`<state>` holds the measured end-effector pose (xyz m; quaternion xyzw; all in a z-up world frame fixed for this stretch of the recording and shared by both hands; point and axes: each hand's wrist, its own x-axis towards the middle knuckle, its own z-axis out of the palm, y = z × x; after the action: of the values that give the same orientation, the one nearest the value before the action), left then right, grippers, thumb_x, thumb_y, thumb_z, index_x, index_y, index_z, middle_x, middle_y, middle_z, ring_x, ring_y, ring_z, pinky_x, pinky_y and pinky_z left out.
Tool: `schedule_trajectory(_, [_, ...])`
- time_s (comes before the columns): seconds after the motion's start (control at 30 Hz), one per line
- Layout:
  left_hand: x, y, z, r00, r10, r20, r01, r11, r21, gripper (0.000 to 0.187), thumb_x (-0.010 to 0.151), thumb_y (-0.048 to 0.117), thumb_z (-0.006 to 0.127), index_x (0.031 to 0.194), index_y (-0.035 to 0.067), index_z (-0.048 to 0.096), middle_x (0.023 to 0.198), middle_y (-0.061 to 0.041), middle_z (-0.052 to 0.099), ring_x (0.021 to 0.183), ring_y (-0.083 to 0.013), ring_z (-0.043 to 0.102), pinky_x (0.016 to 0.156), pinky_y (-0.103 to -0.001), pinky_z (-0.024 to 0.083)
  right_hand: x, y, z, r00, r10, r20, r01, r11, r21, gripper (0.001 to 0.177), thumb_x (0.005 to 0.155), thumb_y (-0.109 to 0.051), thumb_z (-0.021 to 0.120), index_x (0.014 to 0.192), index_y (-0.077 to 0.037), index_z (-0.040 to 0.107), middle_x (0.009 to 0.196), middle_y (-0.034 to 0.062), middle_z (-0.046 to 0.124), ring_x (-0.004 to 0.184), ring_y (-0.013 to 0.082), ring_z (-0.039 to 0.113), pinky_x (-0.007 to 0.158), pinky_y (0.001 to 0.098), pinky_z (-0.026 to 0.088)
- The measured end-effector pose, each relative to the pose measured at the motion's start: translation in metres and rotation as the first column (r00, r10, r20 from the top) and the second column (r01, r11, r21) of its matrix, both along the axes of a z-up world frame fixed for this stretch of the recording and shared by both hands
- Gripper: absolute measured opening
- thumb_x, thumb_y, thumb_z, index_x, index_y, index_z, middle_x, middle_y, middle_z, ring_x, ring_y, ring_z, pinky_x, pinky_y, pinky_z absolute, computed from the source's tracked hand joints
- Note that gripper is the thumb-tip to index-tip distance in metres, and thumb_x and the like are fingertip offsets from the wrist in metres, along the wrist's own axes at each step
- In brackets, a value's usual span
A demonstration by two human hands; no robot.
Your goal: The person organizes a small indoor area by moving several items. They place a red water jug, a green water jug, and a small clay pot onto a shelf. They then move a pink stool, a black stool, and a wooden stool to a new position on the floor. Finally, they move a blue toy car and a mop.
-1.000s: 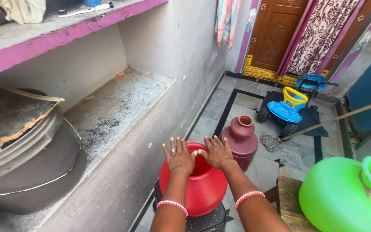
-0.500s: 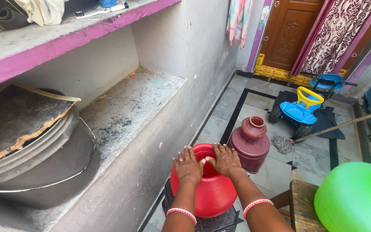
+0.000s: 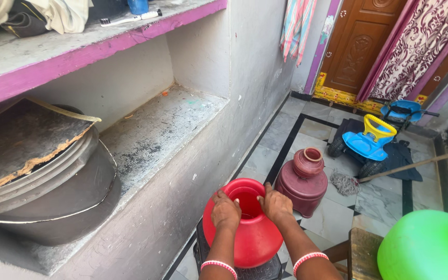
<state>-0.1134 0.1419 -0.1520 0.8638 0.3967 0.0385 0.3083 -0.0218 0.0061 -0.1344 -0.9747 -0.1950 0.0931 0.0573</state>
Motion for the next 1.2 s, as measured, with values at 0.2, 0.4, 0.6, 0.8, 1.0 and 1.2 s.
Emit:
schedule_trajectory(0.2, [-0.001, -0.002, 0.011, 0.996, 0.088, -0.003, -0.088, 0.994, -0.071, 0.054, 0.096, 0.015, 0.060, 0.145, 0.005, 0.040, 0.153, -0.020, 0.039, 0.120, -0.0389, 0.064, 0.098, -0.048, 0.056, -0.003, -0.001, 0.005, 0.997, -0.051, -0.065, 0.056, 0.995, 0.078, 0.046, 0.099, -0.041, 0.061, 0.136, -0.016, 0.053, 0.116, 0.0146, 0.073, 0.113, 0.0337, 0.069, 0.095, 0.0469, 0.056])
schedule_trajectory(0.4, [-0.001, 0.006, 0.004, 0.991, 0.134, 0.028, -0.131, 0.988, -0.080, 0.044, 0.093, 0.005, 0.059, 0.135, 0.000, 0.048, 0.144, -0.021, 0.047, 0.114, -0.0405, 0.067, 0.095, -0.047, 0.058, -0.002, -0.002, 0.011, 0.992, -0.060, -0.115, 0.078, 0.983, 0.165, 0.040, 0.099, -0.036, 0.062, 0.132, -0.015, 0.058, 0.121, 0.0159, 0.072, 0.118, 0.0337, 0.067, 0.100, 0.0473, 0.053])
schedule_trajectory(0.6, [0.003, 0.012, -0.016, 0.989, 0.143, 0.034, -0.140, 0.988, -0.069, 0.041, 0.092, 0.003, 0.059, 0.131, -0.002, 0.051, 0.145, -0.023, 0.047, 0.118, -0.0389, 0.065, 0.097, -0.044, 0.057, 0.001, -0.004, 0.015, 0.986, -0.065, -0.155, 0.093, 0.980, 0.177, 0.042, 0.097, -0.036, 0.065, 0.134, -0.019, 0.060, 0.125, 0.0105, 0.071, 0.123, 0.0299, 0.065, 0.102, 0.0456, 0.053])
schedule_trajectory(0.8, [-0.003, 0.015, -0.002, 0.988, 0.152, 0.012, -0.151, 0.988, -0.038, 0.038, 0.093, 0.010, 0.059, 0.130, 0.004, 0.055, 0.139, -0.019, 0.055, 0.121, -0.0375, 0.063, 0.101, -0.044, 0.054, 0.004, -0.005, 0.029, 0.991, -0.035, -0.130, 0.058, 0.983, 0.175, 0.040, 0.095, -0.035, 0.068, 0.131, -0.017, 0.063, 0.121, 0.0116, 0.071, 0.120, 0.0307, 0.066, 0.102, 0.0448, 0.053])
schedule_trajectory(1.0, [-0.008, 0.022, 0.027, 0.971, 0.213, 0.109, -0.208, 0.977, -0.055, 0.033, 0.098, 0.023, 0.059, 0.124, 0.003, 0.060, 0.134, -0.019, 0.059, 0.121, -0.0389, 0.062, 0.102, -0.047, 0.051, 0.007, -0.001, 0.055, 0.996, -0.011, -0.088, 0.033, 0.964, 0.262, 0.038, 0.092, -0.035, 0.069, 0.125, -0.017, 0.067, 0.100, 0.0101, 0.077, 0.105, 0.0272, 0.071, 0.096, 0.0434, 0.054])
schedule_trajectory(1.2, [-0.009, 0.035, 0.058, 0.948, 0.253, 0.192, -0.253, 0.967, -0.022, 0.029, 0.098, 0.025, 0.058, 0.121, 0.009, 0.067, 0.126, -0.018, 0.065, 0.112, -0.0363, 0.066, 0.097, -0.046, 0.052, 0.015, 0.006, 0.076, 0.988, -0.034, -0.149, 0.096, 0.896, 0.434, 0.030, 0.090, -0.033, 0.069, 0.114, -0.015, 0.073, 0.081, 0.0095, 0.078, 0.075, 0.0209, 0.077, 0.083, 0.0383, 0.057])
